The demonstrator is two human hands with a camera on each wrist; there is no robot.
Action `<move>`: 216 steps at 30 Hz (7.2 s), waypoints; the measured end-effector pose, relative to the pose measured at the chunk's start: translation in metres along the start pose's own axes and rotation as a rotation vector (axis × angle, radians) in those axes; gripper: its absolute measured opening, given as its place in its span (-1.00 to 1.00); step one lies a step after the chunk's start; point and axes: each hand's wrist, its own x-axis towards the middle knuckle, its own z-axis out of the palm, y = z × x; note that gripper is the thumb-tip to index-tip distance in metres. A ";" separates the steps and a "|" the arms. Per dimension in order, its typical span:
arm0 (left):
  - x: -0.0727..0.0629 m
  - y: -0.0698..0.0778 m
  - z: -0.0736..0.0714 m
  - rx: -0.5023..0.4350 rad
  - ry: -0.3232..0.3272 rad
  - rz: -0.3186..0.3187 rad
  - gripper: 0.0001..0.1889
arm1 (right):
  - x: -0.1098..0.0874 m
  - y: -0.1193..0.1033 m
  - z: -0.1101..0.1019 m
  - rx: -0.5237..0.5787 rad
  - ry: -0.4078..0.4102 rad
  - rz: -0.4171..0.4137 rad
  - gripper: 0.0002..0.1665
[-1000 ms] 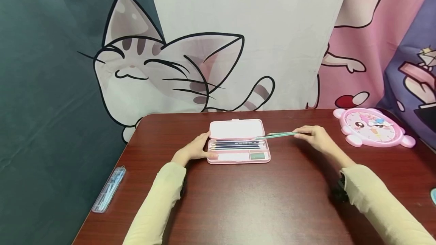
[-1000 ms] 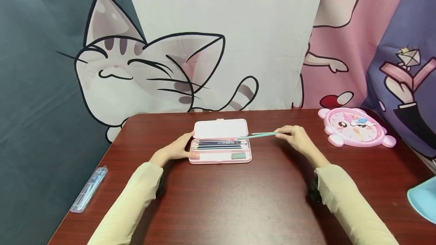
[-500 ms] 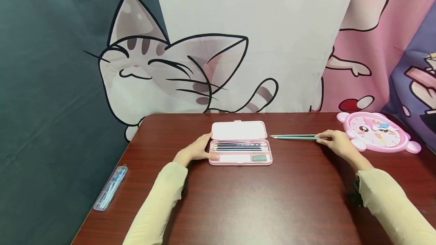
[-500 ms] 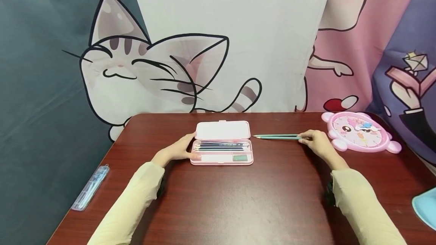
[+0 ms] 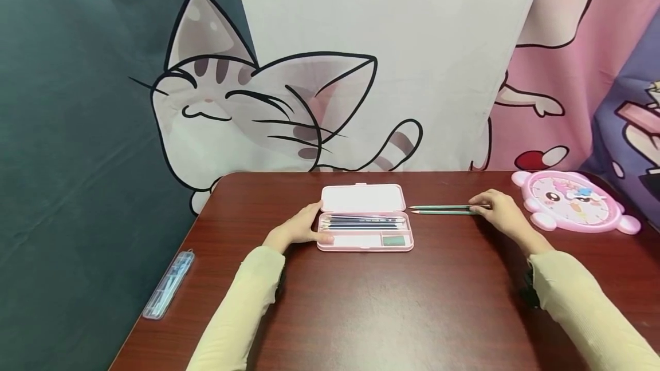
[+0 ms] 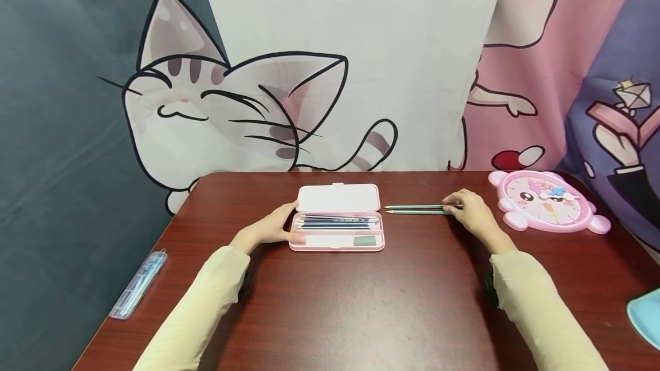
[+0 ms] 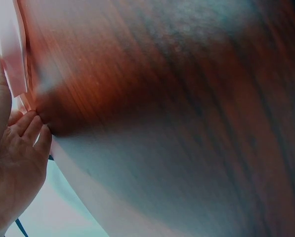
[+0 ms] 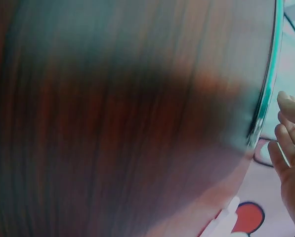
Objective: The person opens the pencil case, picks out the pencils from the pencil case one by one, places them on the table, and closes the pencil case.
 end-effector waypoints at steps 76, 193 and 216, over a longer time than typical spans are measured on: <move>-0.003 0.003 0.000 -0.012 0.004 -0.049 0.09 | -0.040 0.017 -0.015 0.028 0.048 0.017 -0.88; 0.002 0.006 0.001 -0.038 0.024 -0.032 0.09 | -0.019 0.006 -0.016 -0.117 -0.034 -0.031 -0.85; 0.000 0.002 0.003 -0.009 0.021 -0.035 0.10 | 0.030 -0.119 0.059 0.151 -0.387 -0.185 -0.73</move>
